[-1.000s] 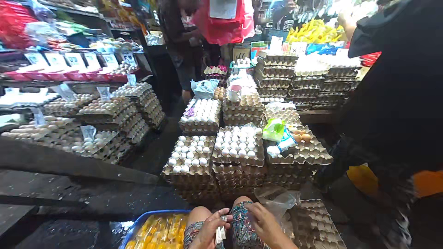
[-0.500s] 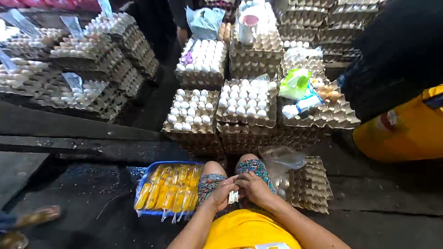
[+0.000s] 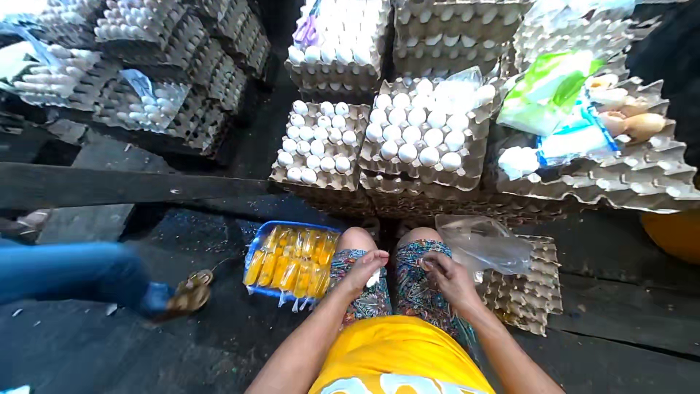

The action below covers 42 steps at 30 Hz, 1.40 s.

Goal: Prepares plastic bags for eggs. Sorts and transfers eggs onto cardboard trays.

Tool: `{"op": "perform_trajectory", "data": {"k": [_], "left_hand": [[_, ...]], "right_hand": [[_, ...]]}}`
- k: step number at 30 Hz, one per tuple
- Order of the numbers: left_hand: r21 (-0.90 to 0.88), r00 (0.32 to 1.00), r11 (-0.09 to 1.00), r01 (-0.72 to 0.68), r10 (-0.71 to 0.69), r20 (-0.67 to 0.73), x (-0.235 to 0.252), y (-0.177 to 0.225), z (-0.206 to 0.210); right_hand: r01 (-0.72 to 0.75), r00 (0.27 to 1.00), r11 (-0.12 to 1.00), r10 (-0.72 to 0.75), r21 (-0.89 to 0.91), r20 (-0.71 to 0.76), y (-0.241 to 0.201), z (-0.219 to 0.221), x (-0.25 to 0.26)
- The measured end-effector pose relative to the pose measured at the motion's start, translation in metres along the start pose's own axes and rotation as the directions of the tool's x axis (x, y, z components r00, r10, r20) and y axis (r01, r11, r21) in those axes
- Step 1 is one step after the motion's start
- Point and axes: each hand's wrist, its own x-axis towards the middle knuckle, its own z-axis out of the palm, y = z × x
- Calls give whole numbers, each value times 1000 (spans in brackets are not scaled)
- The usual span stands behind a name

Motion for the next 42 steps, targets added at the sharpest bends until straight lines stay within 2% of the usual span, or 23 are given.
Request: {"op": "perform_trajectory", "data": {"k": [4,7,10,12,14,17,19,21,24,27,30,32,34,35,39,42], "left_hand": [[88,995,992,-94,97,-28,8,10,-9],[117,977,981,-154,169,-128,13,11,-9],[355,937,920,-164,258,-234,16,9,-16],[557,902,814,-164,352,-250,14,3,-21],[693,875,697,-183,437,-209,16,-13,-25],[789,838,575,-214,524,-155,21,-42,-29],[812,854,555,-180,497,-151,20,-49,-31],[822,862,543,-174,488,-139,18,-52,-33],[791,817,565,-234,556,-155,18,-57,-39],[765,727,562,-314,661,-187,16,-69,-44],[736,693,580,-348,688,-215,9,-74,-46],[747,668,567,-348,709,-227,6,-72,-49],[755,648,552,-354,727,-228,8,-72,-52],[756,640,548,-359,734,-228,9,-72,-52],[728,705,601,-328,669,-235,4,-70,-53],[654,667,657,-375,681,-302,2,-72,-48]], "right_hand": [[-184,983,966,184,179,15,0,-13,-2],[-235,969,937,247,258,-15,1,-20,-8],[-243,964,931,264,271,-41,2,-24,-9],[-207,973,951,225,229,-54,-1,-24,-3],[-114,991,985,122,131,-53,-12,-22,9],[133,990,988,-136,-82,-34,-38,-16,43],[286,949,923,-311,-256,-60,-61,-9,75],[359,908,848,-414,-391,-63,-86,-4,108],[426,854,708,-521,-564,-9,-120,7,160],[401,861,609,-506,-684,54,-137,24,207],[341,902,535,-418,-773,109,-140,34,238],[262,947,516,-301,-815,113,-149,41,250],[193,979,503,-154,-843,132,-160,45,254],[191,981,508,-131,-840,144,-164,45,250],[304,950,616,-253,-727,183,-165,44,201],[413,907,715,-269,-564,324,-146,50,141]]}}
